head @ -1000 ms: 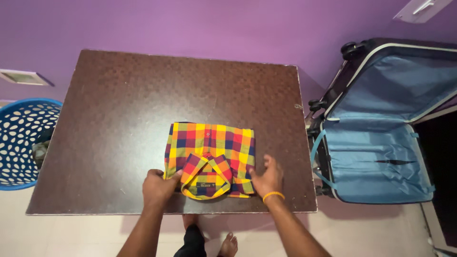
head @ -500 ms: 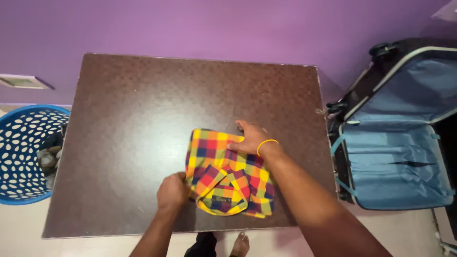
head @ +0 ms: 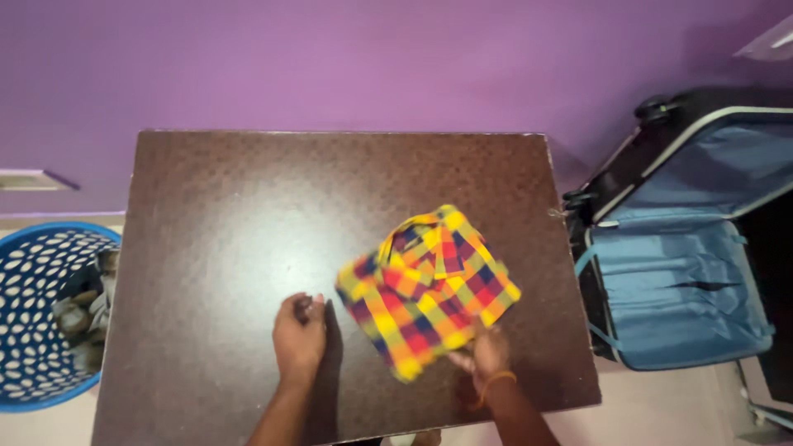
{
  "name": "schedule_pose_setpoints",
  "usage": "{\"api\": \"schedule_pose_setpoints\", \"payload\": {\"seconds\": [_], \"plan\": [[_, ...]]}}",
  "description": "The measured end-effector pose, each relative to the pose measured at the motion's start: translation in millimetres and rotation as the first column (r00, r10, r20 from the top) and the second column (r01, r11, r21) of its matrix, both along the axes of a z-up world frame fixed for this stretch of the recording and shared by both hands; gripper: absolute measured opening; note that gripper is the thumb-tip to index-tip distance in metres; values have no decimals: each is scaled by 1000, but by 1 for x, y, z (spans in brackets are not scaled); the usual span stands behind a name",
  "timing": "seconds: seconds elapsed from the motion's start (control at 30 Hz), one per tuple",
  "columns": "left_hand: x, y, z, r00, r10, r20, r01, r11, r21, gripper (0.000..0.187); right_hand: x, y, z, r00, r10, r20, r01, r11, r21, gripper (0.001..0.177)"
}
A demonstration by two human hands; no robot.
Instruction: The person takes a plaid shirt from a laundry basket, spreads it out on a table, and folds the sleeves and body into a rectangle before placing it into an open suitcase.
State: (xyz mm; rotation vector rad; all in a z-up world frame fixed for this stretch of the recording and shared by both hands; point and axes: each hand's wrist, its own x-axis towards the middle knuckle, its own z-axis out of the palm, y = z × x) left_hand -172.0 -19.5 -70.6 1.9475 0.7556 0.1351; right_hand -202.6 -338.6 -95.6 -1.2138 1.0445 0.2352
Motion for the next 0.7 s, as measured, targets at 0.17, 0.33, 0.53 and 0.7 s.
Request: {"api": "schedule_pose_setpoints", "payload": {"seconds": [0.17,0.33,0.53,0.7], "plan": [[7,-35,-5,987,-146,-66,120,947,-299,47,-15,-31,-8,995,-96,-31,81,945,-318,58],[37,-63,21,983,-150,-106,127,972,-199,54,22,-62,-11,984,74,160,13,876,-483,48],[77,-76,15,995,-65,-76,58,994,-93,53,96,-59,-4,945,253,205,-93,813,-575,47],[107,-78,8,1000,-22,-19,21,999,-37,48,145,-64,0,912,408,46,-296,731,-614,65]]}}
